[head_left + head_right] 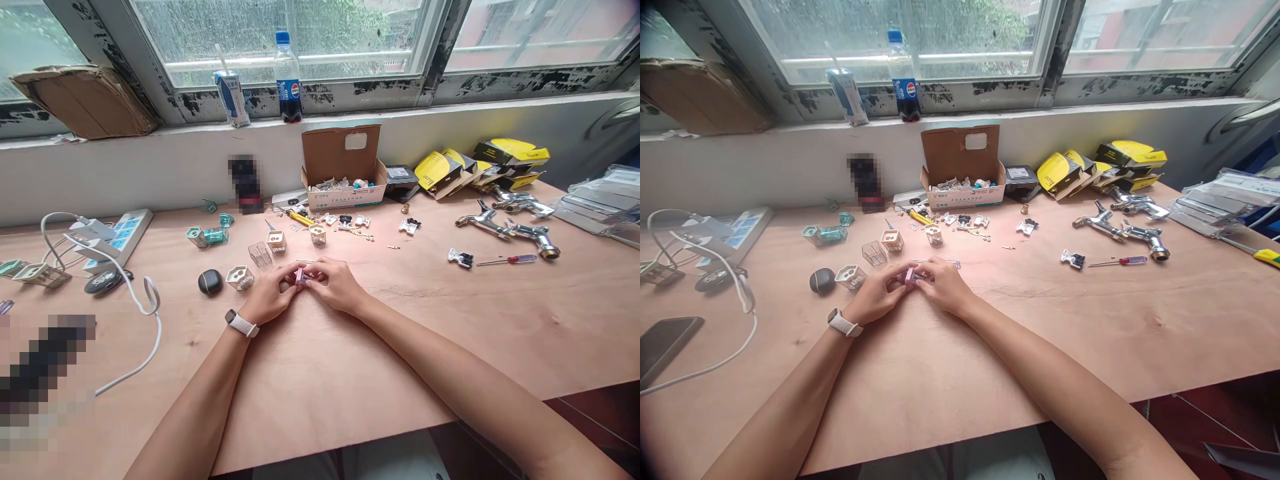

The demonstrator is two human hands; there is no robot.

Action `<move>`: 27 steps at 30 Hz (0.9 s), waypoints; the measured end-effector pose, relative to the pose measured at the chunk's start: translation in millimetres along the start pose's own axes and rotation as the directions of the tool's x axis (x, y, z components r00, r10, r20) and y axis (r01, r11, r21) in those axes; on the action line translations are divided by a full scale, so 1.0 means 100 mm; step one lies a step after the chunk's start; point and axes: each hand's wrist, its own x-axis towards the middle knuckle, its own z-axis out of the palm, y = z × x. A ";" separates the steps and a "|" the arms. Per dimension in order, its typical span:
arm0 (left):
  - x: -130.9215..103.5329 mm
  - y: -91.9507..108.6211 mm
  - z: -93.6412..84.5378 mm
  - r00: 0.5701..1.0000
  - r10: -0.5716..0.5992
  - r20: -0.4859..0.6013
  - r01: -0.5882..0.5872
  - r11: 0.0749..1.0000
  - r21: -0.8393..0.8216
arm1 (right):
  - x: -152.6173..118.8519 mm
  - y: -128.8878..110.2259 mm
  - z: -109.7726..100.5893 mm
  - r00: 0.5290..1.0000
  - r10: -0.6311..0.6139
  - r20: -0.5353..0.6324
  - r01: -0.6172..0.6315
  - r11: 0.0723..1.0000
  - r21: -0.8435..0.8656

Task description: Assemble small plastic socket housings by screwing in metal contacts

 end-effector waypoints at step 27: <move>-0.05 0.23 0.18 0.939 0.070 -0.336 -0.110 0.988 -0.104 | 0.03 0.03 -0.09 0.985 0.151 0.080 -0.163 0.970 0.183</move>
